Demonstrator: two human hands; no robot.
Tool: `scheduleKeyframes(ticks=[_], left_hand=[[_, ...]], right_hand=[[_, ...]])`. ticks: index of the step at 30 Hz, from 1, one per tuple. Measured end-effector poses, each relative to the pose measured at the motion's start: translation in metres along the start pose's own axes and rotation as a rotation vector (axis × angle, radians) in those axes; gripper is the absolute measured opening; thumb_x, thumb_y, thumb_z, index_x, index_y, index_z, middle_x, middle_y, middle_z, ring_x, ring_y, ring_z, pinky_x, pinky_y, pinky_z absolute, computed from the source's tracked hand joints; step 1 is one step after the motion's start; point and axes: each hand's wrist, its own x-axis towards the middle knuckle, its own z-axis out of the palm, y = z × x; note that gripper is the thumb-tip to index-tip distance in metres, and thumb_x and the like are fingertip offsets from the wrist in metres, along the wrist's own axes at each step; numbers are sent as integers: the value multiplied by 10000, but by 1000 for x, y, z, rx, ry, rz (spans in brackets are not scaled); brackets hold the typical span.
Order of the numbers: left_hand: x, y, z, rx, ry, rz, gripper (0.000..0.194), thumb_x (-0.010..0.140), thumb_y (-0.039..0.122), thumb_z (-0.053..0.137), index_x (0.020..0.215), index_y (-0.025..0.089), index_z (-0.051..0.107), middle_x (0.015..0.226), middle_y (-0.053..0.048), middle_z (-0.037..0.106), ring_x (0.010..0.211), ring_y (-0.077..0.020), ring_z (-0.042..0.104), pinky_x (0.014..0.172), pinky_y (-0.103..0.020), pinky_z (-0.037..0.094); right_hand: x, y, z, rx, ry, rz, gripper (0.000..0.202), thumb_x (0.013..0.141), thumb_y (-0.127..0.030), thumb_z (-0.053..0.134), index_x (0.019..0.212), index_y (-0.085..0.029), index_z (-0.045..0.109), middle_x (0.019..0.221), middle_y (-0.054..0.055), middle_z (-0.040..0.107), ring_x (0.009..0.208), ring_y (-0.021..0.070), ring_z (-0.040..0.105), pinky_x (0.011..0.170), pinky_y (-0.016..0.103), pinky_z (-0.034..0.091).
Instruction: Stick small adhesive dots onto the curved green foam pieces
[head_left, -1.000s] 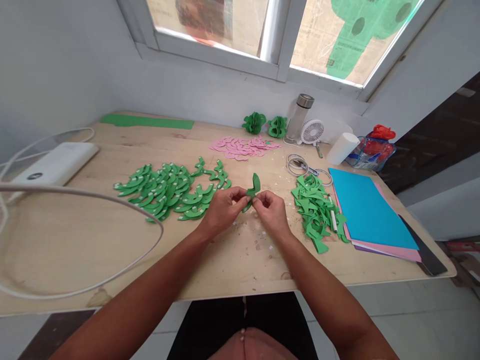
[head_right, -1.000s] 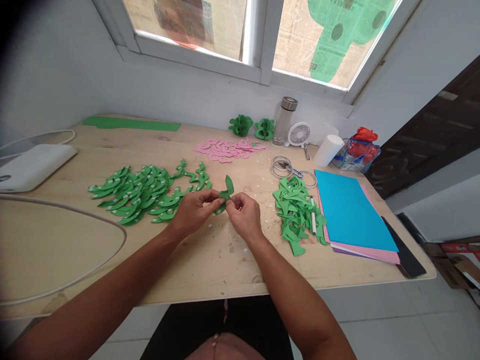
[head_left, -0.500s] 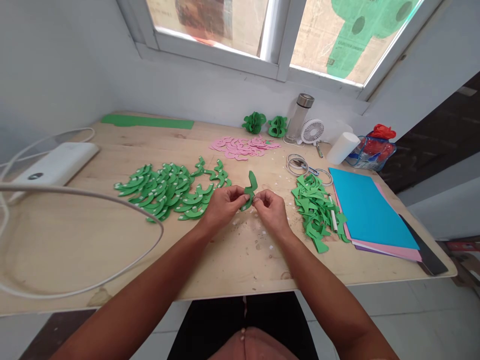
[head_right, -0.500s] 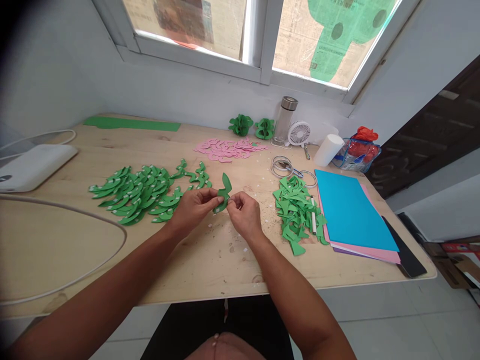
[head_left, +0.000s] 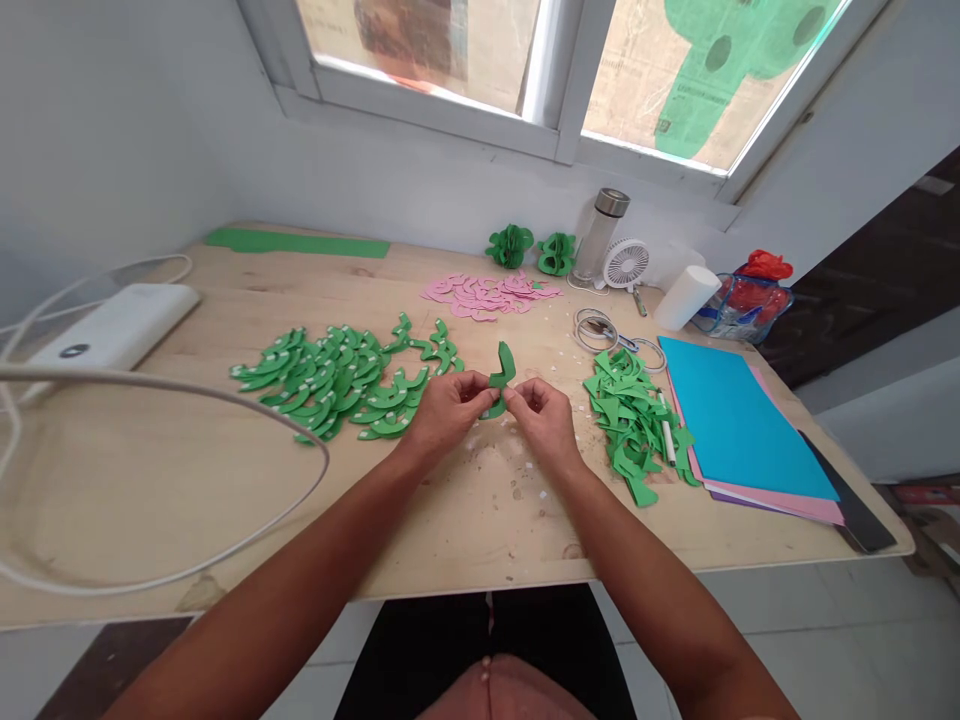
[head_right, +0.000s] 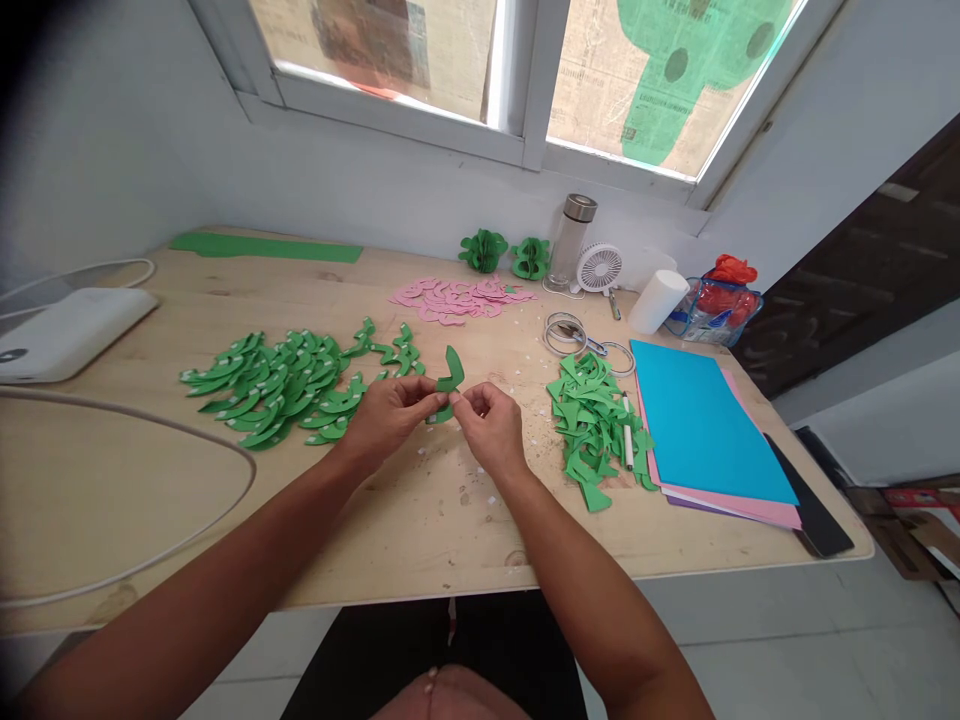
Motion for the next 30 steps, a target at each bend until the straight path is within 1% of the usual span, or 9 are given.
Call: scheduleKeyframes(ticks=[7, 15, 19, 23, 26, 28, 30], left_hand=[[1, -3, -1, 15, -25, 4, 215, 653, 361, 665, 641, 147, 642, 585, 4, 581, 545, -116, 490, 511, -222, 365], [2, -2, -1, -8, 6, -26, 195, 629, 335, 676, 618, 146, 631, 567, 12, 569, 535, -110, 482, 515, -225, 357], [0, 1, 0, -45, 34, -49, 192, 621, 330, 685, 600, 150, 620, 552, 22, 561, 519, -104, 476, 512, -227, 344], [1, 2, -1, -113, 19, -77, 204, 606, 331, 712, 598, 149, 621, 562, 20, 571, 526, -102, 481, 529, -229, 353], [2, 0, -3, -160, -10, -102, 219, 600, 336, 728, 593, 146, 618, 540, 27, 557, 515, -94, 472, 528, -224, 349], [3, -2, -4, -183, -25, -119, 242, 592, 353, 737, 589, 147, 612, 537, 30, 551, 511, -93, 464, 526, -224, 349], [4, -3, -4, -201, -31, -130, 255, 583, 361, 746, 591, 147, 609, 551, 30, 554, 518, -93, 459, 531, -224, 347]], right_hand=[[3, 3, 0, -32, -9, 4, 169, 697, -347, 597, 639, -193, 557, 559, -35, 535, 515, 110, 448, 514, 238, 353], [2, 3, -1, -37, -19, 0, 115, 696, -294, 567, 637, -196, 559, 569, -34, 542, 514, 110, 453, 523, 241, 358], [4, 3, -2, -11, 20, 28, 117, 687, -298, 569, 640, -192, 559, 571, -35, 546, 518, 111, 459, 530, 242, 364], [6, 3, -5, 9, 87, 41, 166, 701, -330, 554, 614, -190, 540, 559, -32, 534, 524, 117, 460, 548, 250, 373], [7, 4, -7, 32, 154, -10, 65, 658, -256, 548, 666, -191, 551, 628, -27, 559, 571, 123, 486, 576, 249, 386], [8, 6, -8, 45, 177, -44, 81, 636, -210, 522, 694, -187, 573, 684, -16, 592, 628, 133, 519, 614, 252, 396], [9, 7, -8, 63, 157, -44, 100, 658, -224, 509, 675, -180, 597, 691, -6, 614, 667, 146, 543, 644, 261, 400]])
